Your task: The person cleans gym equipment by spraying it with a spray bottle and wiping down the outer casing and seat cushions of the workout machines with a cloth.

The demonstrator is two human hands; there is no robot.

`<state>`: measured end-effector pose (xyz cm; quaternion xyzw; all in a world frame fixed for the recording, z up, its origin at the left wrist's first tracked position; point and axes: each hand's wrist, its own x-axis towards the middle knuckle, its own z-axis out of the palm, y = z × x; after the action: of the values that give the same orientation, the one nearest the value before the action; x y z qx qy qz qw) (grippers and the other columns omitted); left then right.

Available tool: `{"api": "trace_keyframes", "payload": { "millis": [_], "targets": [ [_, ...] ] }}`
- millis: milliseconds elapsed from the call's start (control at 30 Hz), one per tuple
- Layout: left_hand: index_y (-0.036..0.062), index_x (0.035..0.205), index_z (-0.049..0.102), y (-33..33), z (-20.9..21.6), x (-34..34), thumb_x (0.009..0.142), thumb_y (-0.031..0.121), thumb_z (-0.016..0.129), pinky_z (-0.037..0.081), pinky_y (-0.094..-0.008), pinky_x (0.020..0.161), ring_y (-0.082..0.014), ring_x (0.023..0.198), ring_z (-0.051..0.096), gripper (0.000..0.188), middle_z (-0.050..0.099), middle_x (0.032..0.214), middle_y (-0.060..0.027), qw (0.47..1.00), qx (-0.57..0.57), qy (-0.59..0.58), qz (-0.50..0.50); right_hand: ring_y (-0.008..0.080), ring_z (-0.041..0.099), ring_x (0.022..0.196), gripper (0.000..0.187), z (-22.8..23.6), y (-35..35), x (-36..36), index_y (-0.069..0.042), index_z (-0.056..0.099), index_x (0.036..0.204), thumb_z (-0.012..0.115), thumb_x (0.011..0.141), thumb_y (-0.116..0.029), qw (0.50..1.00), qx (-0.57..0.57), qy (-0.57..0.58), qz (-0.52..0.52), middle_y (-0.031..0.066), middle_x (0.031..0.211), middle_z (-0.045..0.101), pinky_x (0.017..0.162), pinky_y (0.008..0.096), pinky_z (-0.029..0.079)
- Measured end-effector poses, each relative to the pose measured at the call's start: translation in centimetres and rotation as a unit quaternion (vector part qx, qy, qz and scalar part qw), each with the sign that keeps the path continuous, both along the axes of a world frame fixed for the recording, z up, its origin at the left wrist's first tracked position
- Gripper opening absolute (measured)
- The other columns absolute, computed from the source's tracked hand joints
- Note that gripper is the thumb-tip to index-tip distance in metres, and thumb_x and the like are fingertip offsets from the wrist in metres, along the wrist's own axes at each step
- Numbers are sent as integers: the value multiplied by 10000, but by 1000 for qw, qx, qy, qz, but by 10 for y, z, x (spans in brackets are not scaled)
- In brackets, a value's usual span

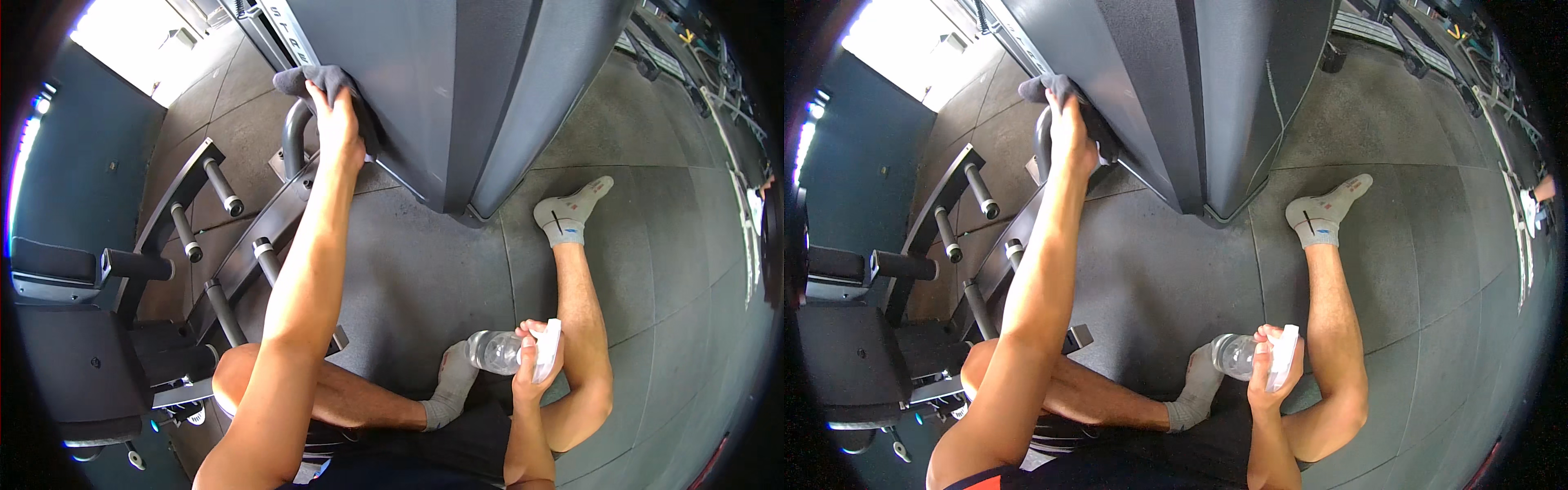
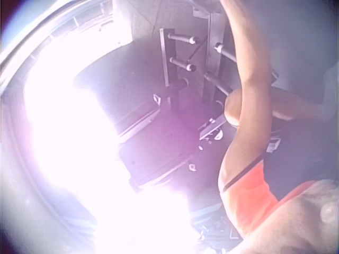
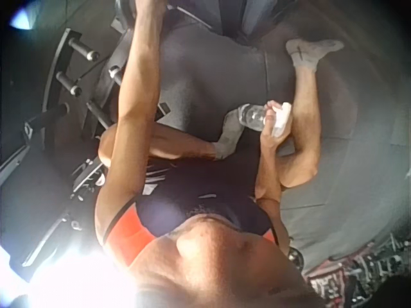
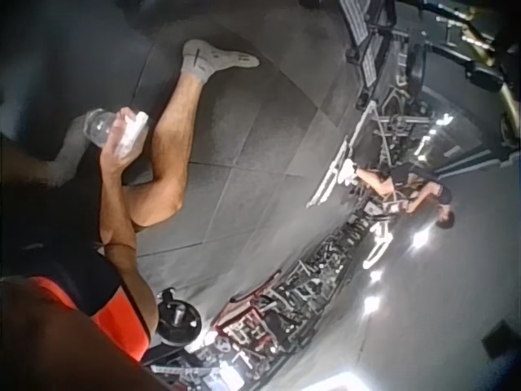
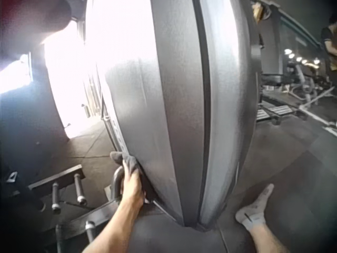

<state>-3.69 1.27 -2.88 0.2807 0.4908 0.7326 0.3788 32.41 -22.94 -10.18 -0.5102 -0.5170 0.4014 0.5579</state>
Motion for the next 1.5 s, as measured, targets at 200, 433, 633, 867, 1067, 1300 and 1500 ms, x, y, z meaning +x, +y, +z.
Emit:
{"api": "trace_keyframes", "payload": {
  "millis": [200, 433, 633, 867, 1067, 1300, 1500],
  "targets": [
    [298, 1614, -68, -18, -121, 7, 1010, 383, 548, 220, -477, 1186, -328, 1498, 224, 867, 142, 1666, -121, 988, -142, -60, -12, 214, 644, 901, 206, -2, 3, -11, 55, 562, 1105, 592, 935, -58, 999, 0, 46, 1, 152, 1021, 639, 828, 340, 544],
    [281, 1619, -52, -8, -39, 61, 1041, 400, 490, 224, -456, 1204, -315, 1495, 219, 801, 86, 1675, -117, 999, -25, -36, 11, 219, 651, 893, 214, -9, -10, 6, 59, 572, 1102, 593, 915, -43, 1000, 3, -3, -11, 154, 1010, 645, 819, 334, 550],
    [88, 1516, 345, 9, -129, -18, 996, 214, 576, 381, -373, 1105, -282, 1280, 517, 583, 495, 1438, -136, 973, -18, 169, 156, 253, 661, 881, 203, 17, 14, -27, 55, 622, 1063, 592, 935, -99, 988, 44, -131, 65, 178, 972, 658, 789, 347, 532],
    [184, 1341, 502, 8, -91, -128, 1028, 241, 529, 504, -477, 985, -259, 1149, 593, 319, 593, 1280, -67, 938, 59, -319, 123, 260, 689, 720, 182, 40, 43, -122, 14, 656, 930, 727, 877, -145, 983, 22, -132, 129, 122, 776, 683, 669, 360, 529],
    [99, 1249, 510, 4, 37, -81, 953, 247, 625, 548, -394, 873, -201, 973, 627, 350, 615, 1151, -50, 893, 137, -320, 285, 346, 655, 694, 119, 24, 128, -194, -10, 648, 859, 675, 830, -122, 921, 247, -295, 54, 139, 787, 671, 626, 457, 518],
    [63, 1264, 491, -31, 81, -115, 968, 159, 534, 519, -365, 920, -180, 999, 606, 313, 599, 1180, -58, 849, 217, -322, 358, 463, 661, 750, 235, 25, 175, -265, -22, 677, 826, 645, 809, -254, 921, 111, -363, -82, 232, 783, 685, 700, 553, 507],
    [59, 1321, 463, -33, 69, -125, 951, 153, 528, 487, -352, 971, -178, 1028, 575, 387, 565, 1255, -67, 816, 224, -392, 362, 464, 648, 718, 218, 1, 170, -258, -8, 646, 770, 646, 798, -224, 913, 164, -364, -83, 213, 767, 673, 644, 566, 491]
  ]
}}
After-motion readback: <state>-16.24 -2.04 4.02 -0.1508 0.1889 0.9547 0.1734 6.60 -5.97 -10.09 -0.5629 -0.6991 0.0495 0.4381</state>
